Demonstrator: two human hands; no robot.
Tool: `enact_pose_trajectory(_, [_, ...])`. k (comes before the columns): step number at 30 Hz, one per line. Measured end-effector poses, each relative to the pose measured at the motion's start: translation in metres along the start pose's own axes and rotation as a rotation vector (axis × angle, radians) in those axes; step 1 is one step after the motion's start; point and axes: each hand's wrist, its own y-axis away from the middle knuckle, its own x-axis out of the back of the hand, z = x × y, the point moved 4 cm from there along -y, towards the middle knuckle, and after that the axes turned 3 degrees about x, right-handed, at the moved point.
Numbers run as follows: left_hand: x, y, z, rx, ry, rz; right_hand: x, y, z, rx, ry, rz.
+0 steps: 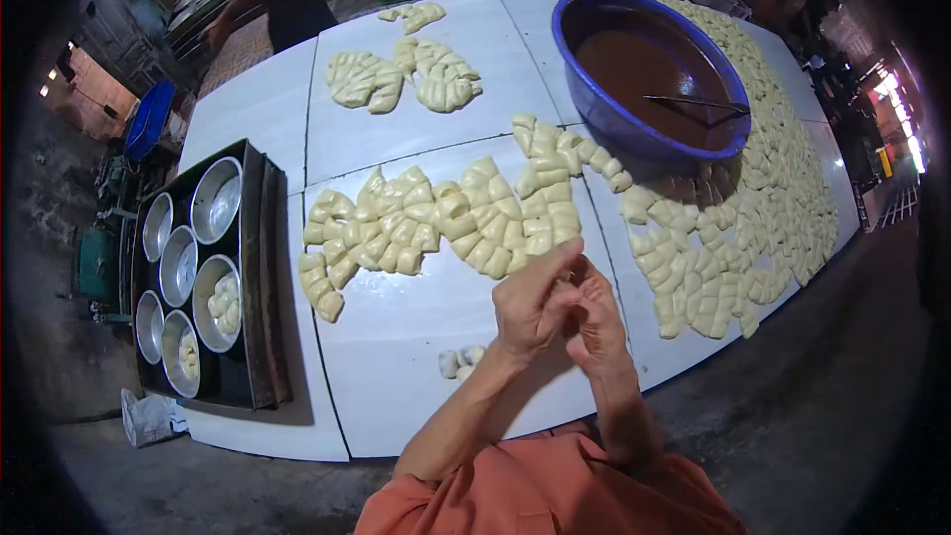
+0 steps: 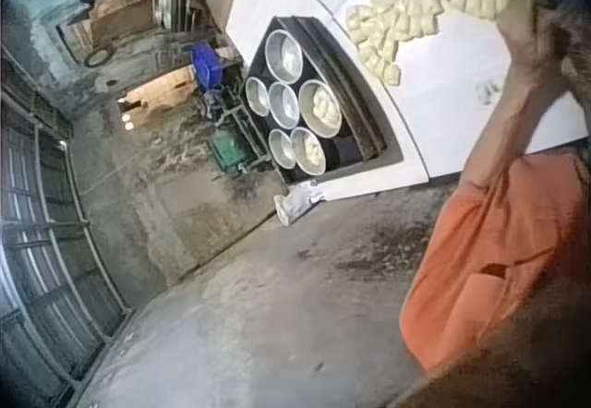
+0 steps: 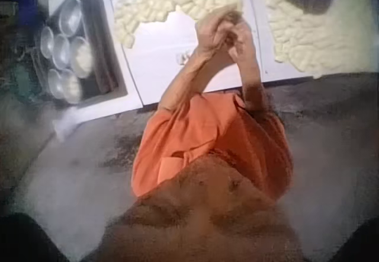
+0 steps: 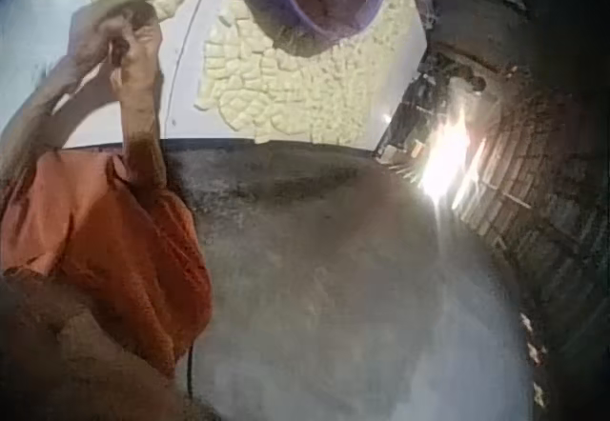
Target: The person prepares dough by hand, taking pieces of dough and filling them with a dark paste before placing them into metal baking tins.
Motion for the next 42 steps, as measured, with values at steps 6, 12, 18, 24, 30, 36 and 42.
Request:
enact_pose_trajectory(6, [-0.065, 0.001, -0.022, 0.099, 0.41, 0.079, 0.012, -0.023, -0.049, -0.007, -0.048, 0.02])
enact_pose_trajectory(12, [-0.086, 0.0, -0.039, 0.636, 0.597, -0.153, 0.05, -0.107, -0.148, 0.372, 0.375, 0.057])
enact_pose_trajectory(18, [-0.055, 0.004, -0.044, 0.811, 0.37, -0.264, 0.103, -0.219, -0.23, 0.206, 1.436, -0.006])
enact_pose_trajectory(24, [-0.044, -0.002, -0.031, 0.878, 0.265, -0.303, 0.133, -0.253, -0.198, -0.118, 1.758, -0.362])
enact_pose_trajectory(30, [-0.05, -0.01, -0.031, 0.9, 0.32, -0.28, 0.067, -0.196, -0.218, 0.008, 0.893, -0.165])
enact_pose_trajectory(36, [-0.089, -0.027, -0.033, 0.9, 0.81, -0.227, 0.061, -0.122, -0.131, 0.068, 0.301, -0.07])
enact_pose_trajectory(42, [-0.034, 0.017, -0.058, 0.969, 0.963, 0.115, 0.034, -0.061, -0.05, -0.126, 0.198, -0.117])
